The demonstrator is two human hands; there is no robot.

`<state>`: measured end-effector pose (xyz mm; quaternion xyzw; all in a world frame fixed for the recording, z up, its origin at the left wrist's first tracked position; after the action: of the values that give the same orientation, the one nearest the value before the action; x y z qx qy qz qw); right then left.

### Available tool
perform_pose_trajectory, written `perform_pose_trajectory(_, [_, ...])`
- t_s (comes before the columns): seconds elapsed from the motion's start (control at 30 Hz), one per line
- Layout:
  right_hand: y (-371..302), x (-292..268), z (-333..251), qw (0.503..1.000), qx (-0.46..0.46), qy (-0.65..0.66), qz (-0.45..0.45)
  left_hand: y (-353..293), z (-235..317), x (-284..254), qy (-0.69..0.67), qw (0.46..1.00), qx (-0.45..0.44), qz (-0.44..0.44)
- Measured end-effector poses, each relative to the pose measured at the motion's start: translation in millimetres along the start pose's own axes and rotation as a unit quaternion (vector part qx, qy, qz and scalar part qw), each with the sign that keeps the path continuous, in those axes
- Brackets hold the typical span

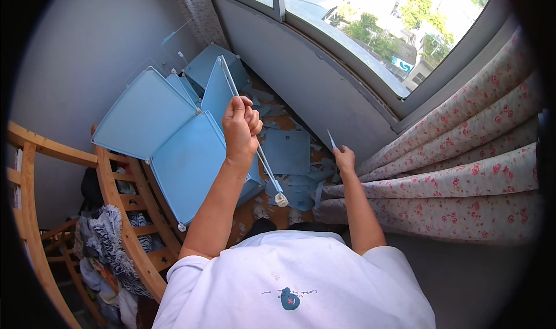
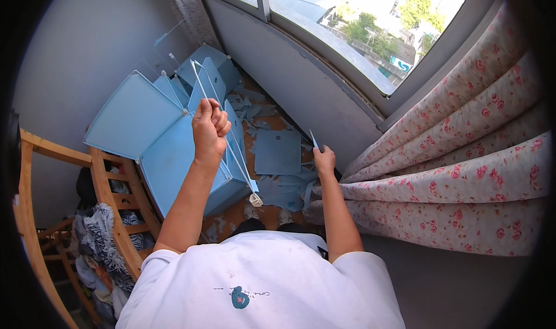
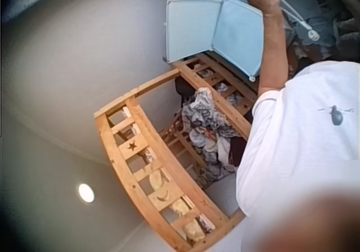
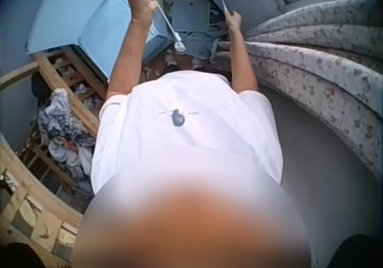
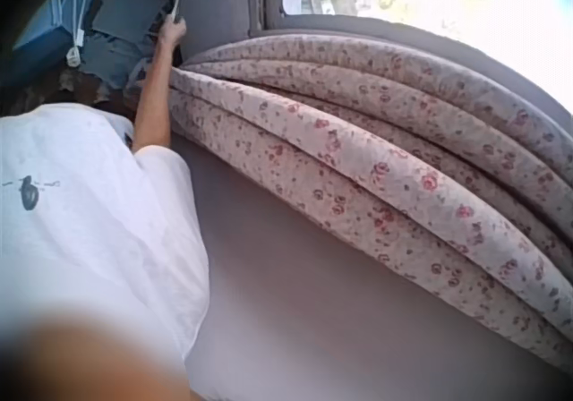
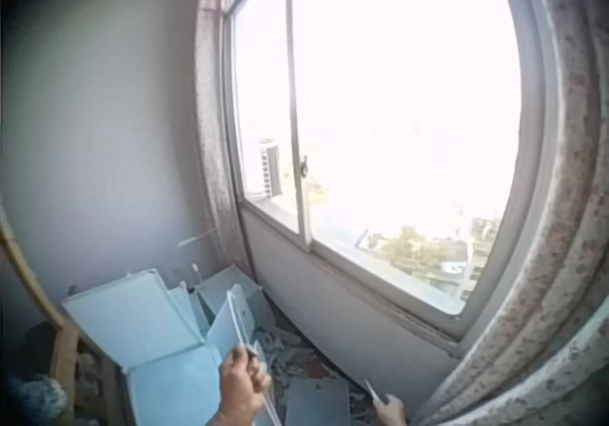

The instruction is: The person assembles a light blue plastic storage unit by hand, attaching white wire frames to the panels and connecting multiple sections together. They handle the panels and frames one at a time, aligning and snapping them into place within a small room.

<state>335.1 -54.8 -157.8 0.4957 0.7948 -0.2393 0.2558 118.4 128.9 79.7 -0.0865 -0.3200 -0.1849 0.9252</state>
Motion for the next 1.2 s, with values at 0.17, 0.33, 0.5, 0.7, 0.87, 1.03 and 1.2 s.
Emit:
perform_pose_trajectory(0.17, [-42, 24, -19, 0.989, -0.014, 0.048, -0.141, 0, 21, 3, -0.028, 0.998, -0.007, -0.053])
perform_pose_trajectory(0.33, [-122, 50, -89, 0.751, 0.266, 0.353, -0.491, -7, 38, 6, -0.044, 0.993, 0.002, -0.109])
perform_pose_trajectory(0.5, [-133, 59, -112, 0.707, 0.282, 0.494, -0.421, -9, 49, -5, -0.047, 0.994, 0.024, -0.093])
perform_pose_trajectory(0.7, [-105, 39, -123, 0.654, 0.302, 0.639, -0.269, -17, 47, -80, -0.013, 0.994, 0.063, 0.086])
perform_pose_trajectory(0.87, [-99, 15, -143, 0.733, 0.184, 0.604, -0.252, -52, 18, -155, -0.016, 0.983, 0.013, 0.184])
perform_pose_trajectory(1.03, [-110, 10, -158, 0.784, 0.075, 0.54, -0.297, -106, -19, -220, 0.016, 0.954, -0.111, 0.277])
perform_pose_trajectory(1.2, [-130, 33, -164, 0.8, 0.048, 0.479, -0.357, -143, -41, -273, -0.006, 0.922, -0.165, 0.35])
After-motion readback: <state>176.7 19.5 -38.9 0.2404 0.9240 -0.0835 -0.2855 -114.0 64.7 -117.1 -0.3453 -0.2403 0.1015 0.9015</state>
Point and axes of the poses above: each hand's wrist, its own y-axis towards the middle knuckle, its own x-axis out of the palm, z = x × y, the point moved 3 cm from there along y, towards the middle knuckle, and after that the axes turned 5 degrees about z, right-handed, at the moved point
